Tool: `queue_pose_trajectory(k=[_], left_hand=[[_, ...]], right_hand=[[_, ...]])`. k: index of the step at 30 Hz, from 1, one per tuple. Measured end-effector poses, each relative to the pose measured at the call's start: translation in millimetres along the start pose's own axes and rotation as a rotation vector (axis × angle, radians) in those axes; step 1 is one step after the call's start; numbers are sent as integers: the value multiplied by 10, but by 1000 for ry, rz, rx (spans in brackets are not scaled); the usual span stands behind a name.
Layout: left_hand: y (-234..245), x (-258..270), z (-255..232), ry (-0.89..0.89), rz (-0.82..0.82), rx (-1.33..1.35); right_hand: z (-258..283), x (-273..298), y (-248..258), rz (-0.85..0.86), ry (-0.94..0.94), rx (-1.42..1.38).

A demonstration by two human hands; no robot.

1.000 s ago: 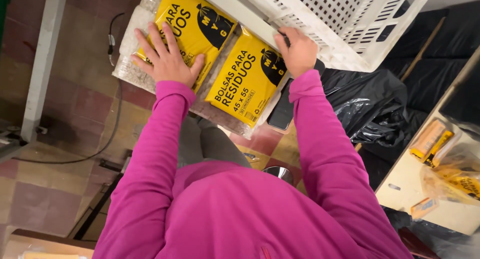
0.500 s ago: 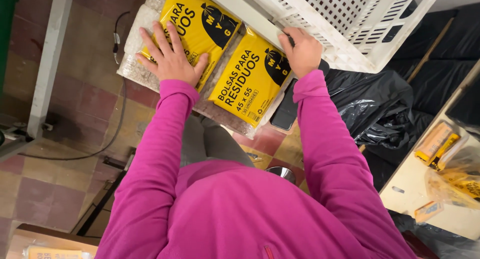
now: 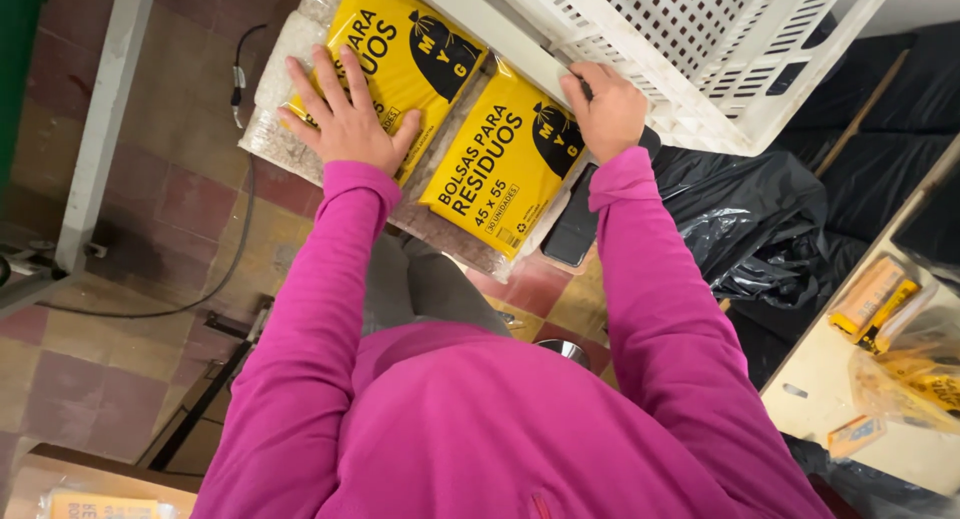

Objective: Folding black plastic bags and placing them into yellow plastic packaging sleeves.

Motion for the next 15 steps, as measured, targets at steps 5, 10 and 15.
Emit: queue_pose_trajectory(k=[5,10,15], left_hand=[[-15,8,-4,-3,-12,-5],[-26,2,4,3,-13,0],[-25,3,-6,-2,-32,1]], right_hand=[[-9,5,-3,6,3,-7],[-11,1,-1,11,6,-12],[-5,9,5,4,34,1]])
Point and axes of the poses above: each hand's wrist, its own x-axis away from the middle knuckle, its own y-axis out of the back of the hand, z = x × y, the point moved 2 cm from there along -x, towards the middle knuckle, and after that the axes turned 4 degrees about y, right-handed, at the moved point
